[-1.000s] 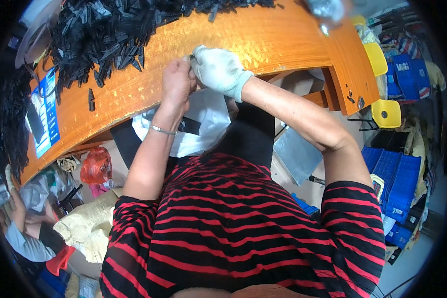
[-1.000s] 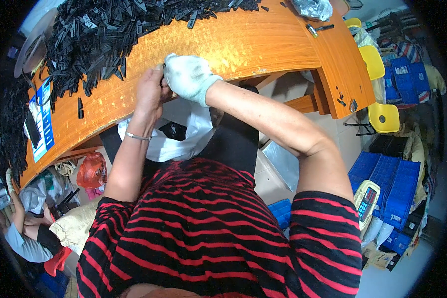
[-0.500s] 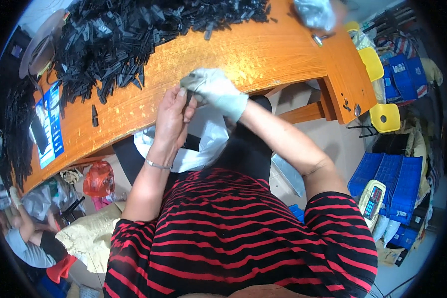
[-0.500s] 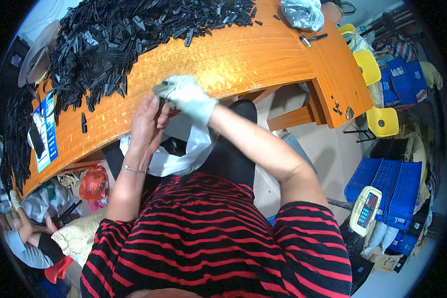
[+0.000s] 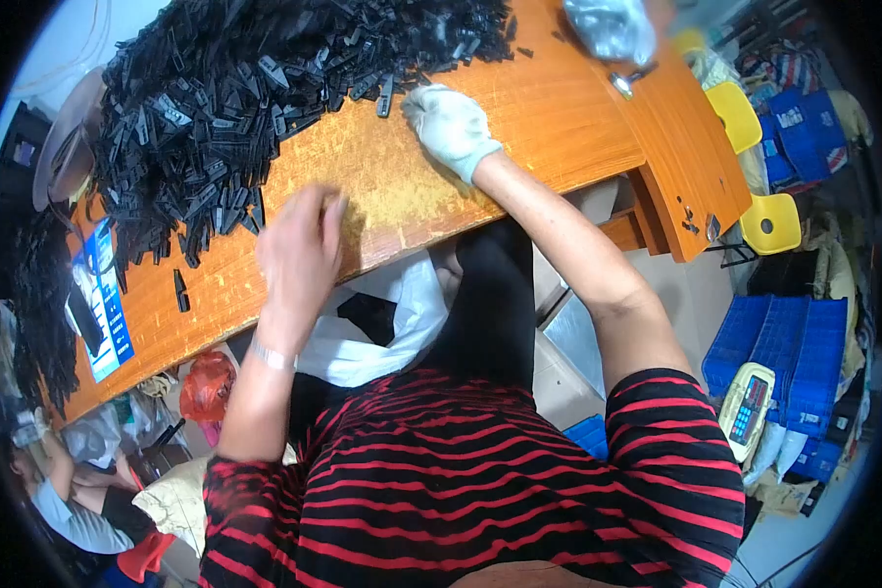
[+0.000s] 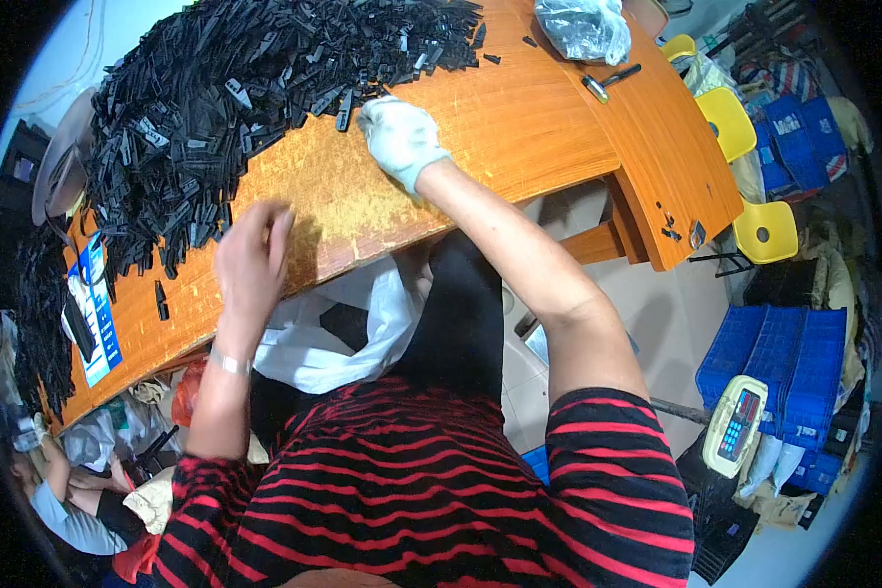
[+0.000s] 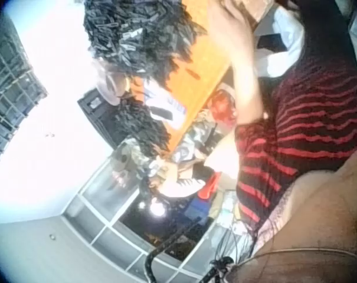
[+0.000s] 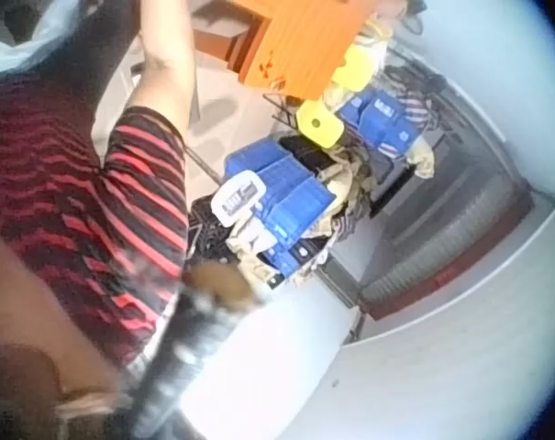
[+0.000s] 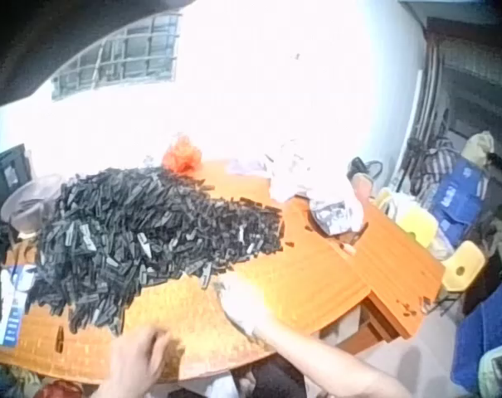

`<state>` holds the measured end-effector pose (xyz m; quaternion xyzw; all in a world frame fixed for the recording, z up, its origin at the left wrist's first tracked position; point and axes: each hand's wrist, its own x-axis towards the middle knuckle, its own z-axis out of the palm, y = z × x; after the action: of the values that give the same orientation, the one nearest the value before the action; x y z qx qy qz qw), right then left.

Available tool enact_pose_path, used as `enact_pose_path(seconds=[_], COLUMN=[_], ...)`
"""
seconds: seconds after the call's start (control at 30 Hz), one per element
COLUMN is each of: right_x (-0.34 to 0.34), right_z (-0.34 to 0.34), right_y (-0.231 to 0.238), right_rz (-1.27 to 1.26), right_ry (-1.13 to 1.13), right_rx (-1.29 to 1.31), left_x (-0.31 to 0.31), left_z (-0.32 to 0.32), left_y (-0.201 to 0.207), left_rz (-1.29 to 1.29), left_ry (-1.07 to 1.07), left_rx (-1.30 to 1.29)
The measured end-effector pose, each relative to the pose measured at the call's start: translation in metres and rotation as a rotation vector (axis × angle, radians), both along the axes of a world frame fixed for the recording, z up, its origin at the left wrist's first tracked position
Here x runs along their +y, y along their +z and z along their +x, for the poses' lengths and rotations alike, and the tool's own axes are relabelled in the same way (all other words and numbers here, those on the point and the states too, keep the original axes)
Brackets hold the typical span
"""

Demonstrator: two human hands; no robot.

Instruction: The person cleans small black plastic parts by hand at a workstation.

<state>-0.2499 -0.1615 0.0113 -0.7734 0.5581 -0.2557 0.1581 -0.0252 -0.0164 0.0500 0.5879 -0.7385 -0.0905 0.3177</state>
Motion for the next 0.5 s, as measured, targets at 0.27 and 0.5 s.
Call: enact_pose_path(seconds=[0.27, 0.5], right_x=[-0.061, -0.052], right_z=[0.016, 0.011], right_y=[-0.022, -0.020], right_rz=[-0.215, -0.156], right_ry=[0.031, 0.075], right_rx=[0.149, 0.163], left_x=[-0.162, -0.152], left_z=[-0.069, -0.037], left_y=[-0.049, -0.066], left_rz=[-0.025, 0.184], left_ry=[0.140, 0.204], left_rx=[-0.111, 0.135])
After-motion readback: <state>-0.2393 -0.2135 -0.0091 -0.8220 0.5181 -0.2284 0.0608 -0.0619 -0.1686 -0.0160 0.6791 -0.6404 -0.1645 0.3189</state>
